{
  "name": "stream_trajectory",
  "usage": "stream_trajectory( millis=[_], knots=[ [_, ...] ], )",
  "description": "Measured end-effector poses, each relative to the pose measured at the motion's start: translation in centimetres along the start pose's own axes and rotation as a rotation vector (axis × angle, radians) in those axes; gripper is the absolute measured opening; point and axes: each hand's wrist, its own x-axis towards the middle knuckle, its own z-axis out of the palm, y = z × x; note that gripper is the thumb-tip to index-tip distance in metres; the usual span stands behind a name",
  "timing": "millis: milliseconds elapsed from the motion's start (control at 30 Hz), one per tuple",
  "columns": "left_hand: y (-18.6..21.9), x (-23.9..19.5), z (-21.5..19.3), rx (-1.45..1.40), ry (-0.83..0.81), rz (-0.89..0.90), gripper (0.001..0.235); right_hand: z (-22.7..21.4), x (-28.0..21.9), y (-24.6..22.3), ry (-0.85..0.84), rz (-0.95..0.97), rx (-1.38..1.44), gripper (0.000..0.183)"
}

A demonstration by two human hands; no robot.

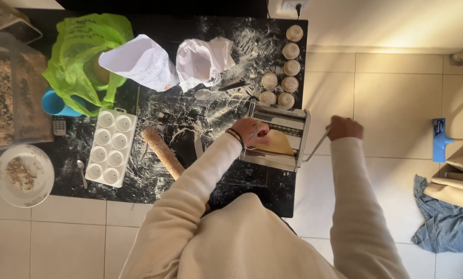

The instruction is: Flattening pasta dough using a rolling pin and a manual pasta machine.

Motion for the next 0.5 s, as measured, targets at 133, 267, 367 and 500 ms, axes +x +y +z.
stream_trajectory(
  millis=[133, 267, 367, 500],
  knots=[
    [-0.3, -1.0, 0.4, -0.147, 0.106, 0.025, 0.049, 5.6, 2.0, -2.0, -0.074, -0.015, -0.064, 0.025],
    [-0.2, -3.7, 1.0, -0.191, 0.299, 0.009, 0.036, 11.4, -0.1, -2.7, -0.175, -0.032, -0.092, 0.019],
    [-2.2, -5.4, 4.2, -0.252, 0.506, 0.008, 0.032, 17.3, -2.6, -2.2, -0.195, -0.108, -0.083, 0.025],
    [-4.8, -8.2, 8.5, -0.580, 0.766, -0.215, 0.031, 20.0, -9.2, -2.4, -0.351, -0.007, -0.046, 0.029]
  ],
)
